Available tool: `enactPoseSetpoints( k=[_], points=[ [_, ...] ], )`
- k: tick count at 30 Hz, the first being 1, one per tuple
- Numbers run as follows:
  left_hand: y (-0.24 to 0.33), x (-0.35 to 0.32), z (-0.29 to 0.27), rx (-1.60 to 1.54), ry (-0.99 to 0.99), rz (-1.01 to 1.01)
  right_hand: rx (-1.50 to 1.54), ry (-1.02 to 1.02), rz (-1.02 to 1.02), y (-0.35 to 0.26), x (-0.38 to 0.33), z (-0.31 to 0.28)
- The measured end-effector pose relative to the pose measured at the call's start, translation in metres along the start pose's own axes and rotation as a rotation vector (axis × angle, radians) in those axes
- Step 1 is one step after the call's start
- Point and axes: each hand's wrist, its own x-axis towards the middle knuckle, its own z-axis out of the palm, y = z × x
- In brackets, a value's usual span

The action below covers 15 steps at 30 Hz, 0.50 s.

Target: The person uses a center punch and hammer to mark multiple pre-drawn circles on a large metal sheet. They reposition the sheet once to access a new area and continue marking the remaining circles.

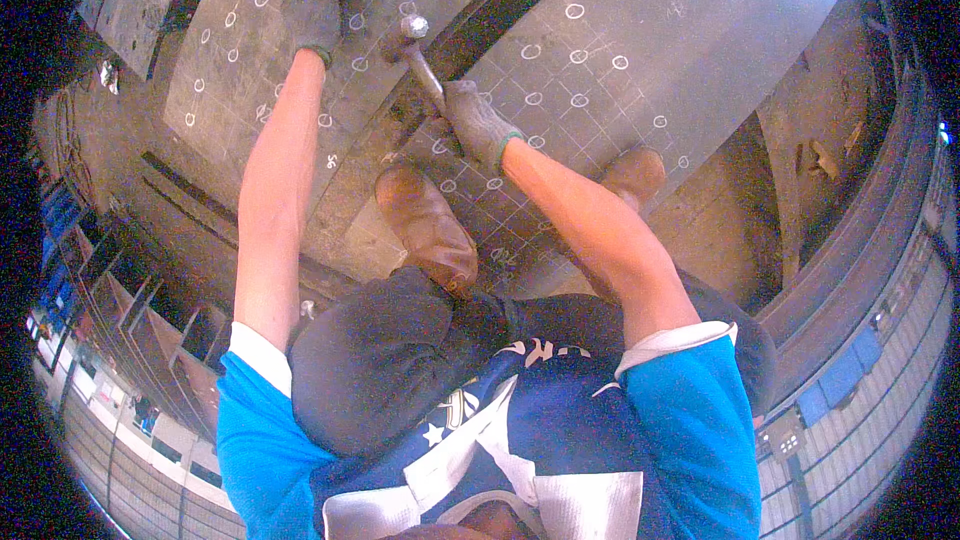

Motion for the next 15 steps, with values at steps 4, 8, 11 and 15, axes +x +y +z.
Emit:
enactPoseSetpoints(
  k=[4, 8, 11, 15],
  points=[
    [0.005, -0.002, -0.002, 0.121, -0.022, -0.004, -0.076, -0.012, -0.009, 0.001, 0.006, -0.004],
    [0.008, -0.004, -0.004, 0.154, -0.032, 0.05, -0.138, -0.005, -0.032, 0.002, 0.008, -0.005],
    [0.012, -0.005, -0.004, 0.199, -0.038, 0.03, -0.163, 0.002, -0.041, -0.003, 0.005, -0.005],
    [0.018, -0.006, 0.001, 0.224, -0.079, -0.016, -0.384, 0.074, -0.223, -0.026, -0.005, -0.003]
  ],
)
